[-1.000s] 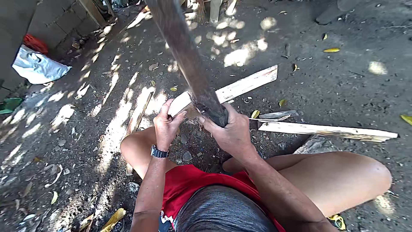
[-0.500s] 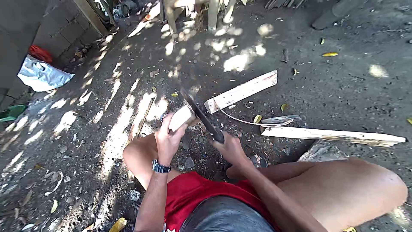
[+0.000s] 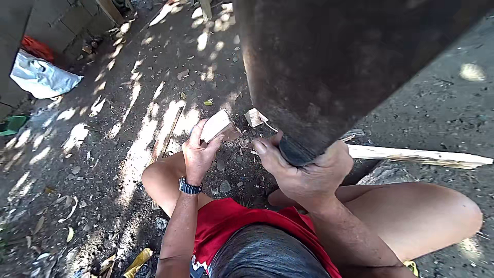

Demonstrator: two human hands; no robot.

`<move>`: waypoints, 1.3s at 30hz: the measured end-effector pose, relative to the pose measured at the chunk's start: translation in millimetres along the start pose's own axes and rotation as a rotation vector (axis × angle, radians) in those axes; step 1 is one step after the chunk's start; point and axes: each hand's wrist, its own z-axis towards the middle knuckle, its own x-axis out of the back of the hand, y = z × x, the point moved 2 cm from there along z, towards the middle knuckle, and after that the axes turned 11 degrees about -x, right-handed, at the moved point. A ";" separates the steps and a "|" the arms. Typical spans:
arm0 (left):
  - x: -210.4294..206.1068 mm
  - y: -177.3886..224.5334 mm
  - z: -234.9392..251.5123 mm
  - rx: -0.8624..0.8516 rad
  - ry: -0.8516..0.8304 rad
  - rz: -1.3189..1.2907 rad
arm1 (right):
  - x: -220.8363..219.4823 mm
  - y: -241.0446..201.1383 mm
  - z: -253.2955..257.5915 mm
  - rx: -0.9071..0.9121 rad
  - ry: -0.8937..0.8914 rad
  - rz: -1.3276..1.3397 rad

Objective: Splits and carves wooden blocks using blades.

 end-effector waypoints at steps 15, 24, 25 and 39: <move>5.5 -0.4 -14.5 -0.015 -0.028 -0.011 | -13.5 78.5 -49.7 -0.570 -0.274 -0.106; 5.6 2.3 -21.1 -0.036 -0.029 0.002 | 0.9 29.1 -15.6 -0.143 -0.136 -0.027; 4.8 1.6 -22.9 -0.031 -0.028 -0.003 | -6.4 52.9 -25.8 -0.225 -0.202 -0.124; 8.3 -0.2 -24.5 -0.064 -0.039 -0.034 | -8.1 25.7 -2.4 -0.110 -0.132 0.026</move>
